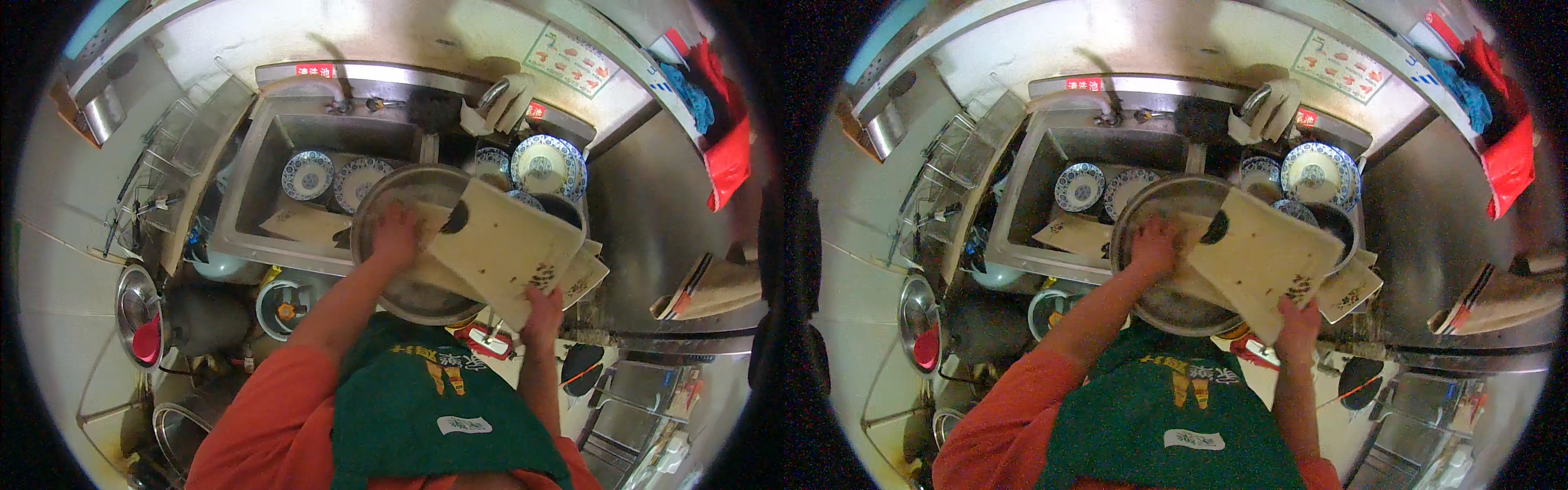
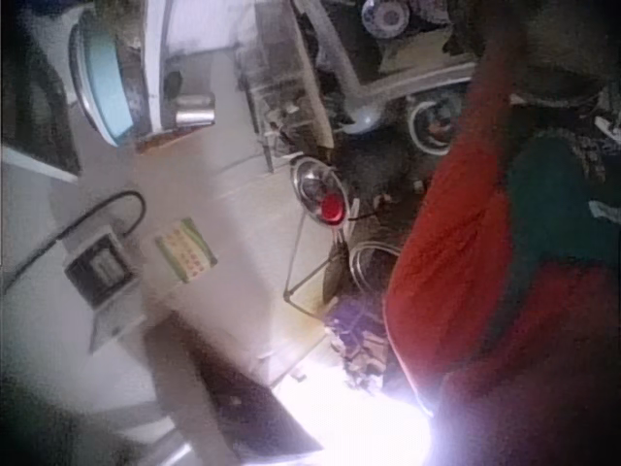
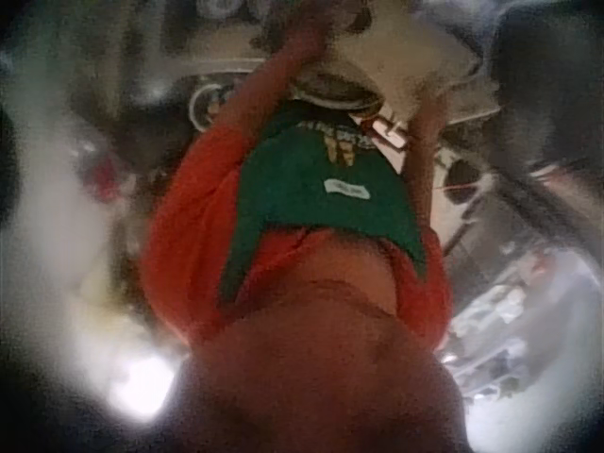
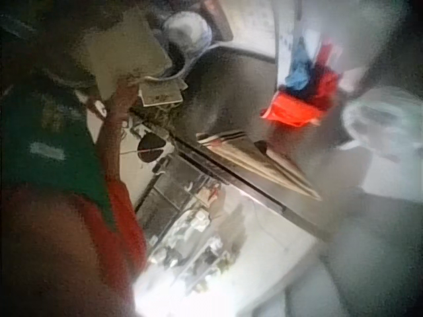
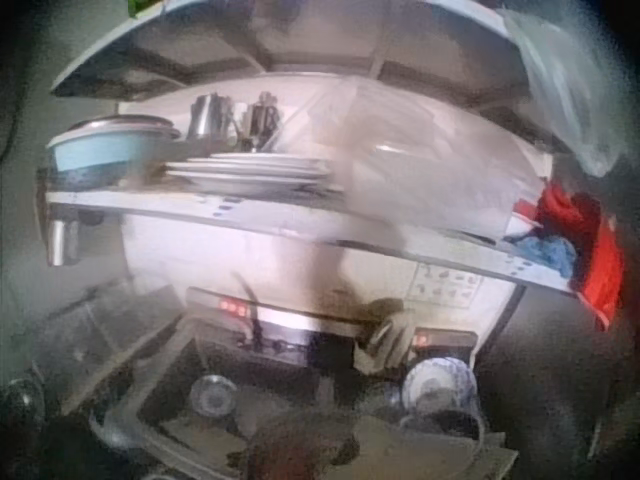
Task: The person washes multiple square plates and a round metal bowl in a sink using a sponge. They scrub each item with soapy water, rinse, and place the cleaned items into the sink basin.
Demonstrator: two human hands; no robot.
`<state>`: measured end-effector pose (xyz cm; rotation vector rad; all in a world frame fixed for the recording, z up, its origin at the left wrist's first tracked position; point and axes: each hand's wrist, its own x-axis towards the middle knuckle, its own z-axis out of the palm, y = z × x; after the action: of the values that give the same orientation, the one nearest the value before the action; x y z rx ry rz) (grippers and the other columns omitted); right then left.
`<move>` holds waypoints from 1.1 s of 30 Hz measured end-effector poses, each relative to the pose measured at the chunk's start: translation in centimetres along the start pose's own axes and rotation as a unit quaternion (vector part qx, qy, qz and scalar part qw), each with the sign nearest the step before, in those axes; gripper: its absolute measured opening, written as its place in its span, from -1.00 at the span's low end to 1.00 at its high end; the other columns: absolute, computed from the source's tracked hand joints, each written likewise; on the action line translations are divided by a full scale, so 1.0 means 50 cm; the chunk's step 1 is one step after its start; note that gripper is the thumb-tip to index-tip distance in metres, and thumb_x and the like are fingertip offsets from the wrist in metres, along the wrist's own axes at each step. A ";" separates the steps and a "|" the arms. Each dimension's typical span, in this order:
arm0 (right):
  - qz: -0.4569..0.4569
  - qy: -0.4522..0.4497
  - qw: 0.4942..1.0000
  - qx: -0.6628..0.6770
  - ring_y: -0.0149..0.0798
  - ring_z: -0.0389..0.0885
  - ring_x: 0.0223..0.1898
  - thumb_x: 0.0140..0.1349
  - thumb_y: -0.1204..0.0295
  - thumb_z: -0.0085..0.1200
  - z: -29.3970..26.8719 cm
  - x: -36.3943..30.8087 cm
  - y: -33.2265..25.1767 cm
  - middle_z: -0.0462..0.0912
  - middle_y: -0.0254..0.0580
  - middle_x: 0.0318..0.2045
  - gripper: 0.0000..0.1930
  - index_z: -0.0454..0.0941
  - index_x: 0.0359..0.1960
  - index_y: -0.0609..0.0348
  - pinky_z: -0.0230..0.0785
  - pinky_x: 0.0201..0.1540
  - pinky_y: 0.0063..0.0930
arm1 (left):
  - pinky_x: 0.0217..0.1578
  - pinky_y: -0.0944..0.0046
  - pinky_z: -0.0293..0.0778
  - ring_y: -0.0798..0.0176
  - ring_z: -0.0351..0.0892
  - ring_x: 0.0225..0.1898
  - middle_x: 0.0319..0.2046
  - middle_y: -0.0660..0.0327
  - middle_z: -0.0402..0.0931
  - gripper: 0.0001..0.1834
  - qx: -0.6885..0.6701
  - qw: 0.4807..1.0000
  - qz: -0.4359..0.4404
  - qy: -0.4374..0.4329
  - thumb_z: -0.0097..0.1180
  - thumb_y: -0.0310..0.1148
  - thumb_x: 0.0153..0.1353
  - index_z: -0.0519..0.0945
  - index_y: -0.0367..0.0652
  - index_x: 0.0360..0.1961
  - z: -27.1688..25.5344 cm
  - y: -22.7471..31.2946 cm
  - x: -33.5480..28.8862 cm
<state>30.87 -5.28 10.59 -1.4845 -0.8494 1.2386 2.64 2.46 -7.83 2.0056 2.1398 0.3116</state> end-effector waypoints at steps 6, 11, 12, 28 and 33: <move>-0.071 -0.030 0.996 0.036 -0.19 0.64 -0.06 0.12 0.59 -0.02 -0.040 0.022 -0.032 0.63 -0.07 -0.01 -0.48 0.37 0.20 0.33 0.49 0.06 -0.32 | 0.01 -0.10 0.55 -0.25 0.57 0.06 0.10 -0.19 0.49 -0.41 -0.068 0.982 -0.099 -0.149 0.11 -0.26 0.25 0.36 -0.24 0.29 -0.042 0.020 -0.049; -0.035 -0.069 0.997 0.009 -0.18 0.65 -0.04 0.07 0.57 -0.02 -0.024 0.047 0.040 0.63 -0.07 -0.01 -0.45 0.39 0.19 0.35 0.49 0.09 -0.30 | -0.14 -0.10 0.61 -0.17 0.69 -0.17 -0.17 -0.07 0.67 -0.60 -0.037 0.986 -0.032 -0.159 0.14 -0.11 0.23 0.67 -0.14 -0.04 -0.130 -0.002 0.005; -0.053 -0.105 0.992 0.049 -0.17 0.65 -0.05 0.07 0.57 -0.01 -0.016 0.051 0.062 0.64 -0.07 -0.02 -0.46 0.40 0.18 0.34 0.49 0.08 -0.29 | -0.14 -0.10 0.61 -0.16 0.70 -0.18 -0.19 -0.04 0.69 -0.62 -0.059 0.987 -0.061 -0.140 0.14 -0.08 0.22 0.71 -0.12 -0.12 -0.156 0.009 0.009; 0.072 -0.195 0.969 0.130 -0.09 0.66 -0.02 -0.05 0.68 -0.10 0.098 0.046 0.121 0.61 -0.06 0.02 -0.36 0.36 0.21 0.28 0.54 0.05 -0.23 | 0.42 -0.11 0.05 -0.39 0.14 0.36 0.34 -0.29 0.14 -0.43 -0.205 0.971 0.097 0.079 -0.08 -0.34 0.34 0.25 -0.39 0.32 -0.051 0.153 0.040; 0.073 -0.118 0.989 0.048 -0.15 0.66 -0.09 0.19 0.49 -0.02 0.101 0.081 0.140 0.63 -0.10 -0.04 -0.53 0.42 0.18 0.26 0.55 -0.04 -0.24 | 0.41 -0.13 0.09 -0.34 0.12 0.40 0.41 -0.24 0.10 -0.41 -0.388 0.918 0.029 -0.076 -0.06 -0.33 0.32 0.27 -0.38 0.34 -0.077 0.119 -0.011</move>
<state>26.38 -2.16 2.76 -1.3589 -0.8337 1.5660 7.32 2.19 -2.47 1.5483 1.5039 0.8290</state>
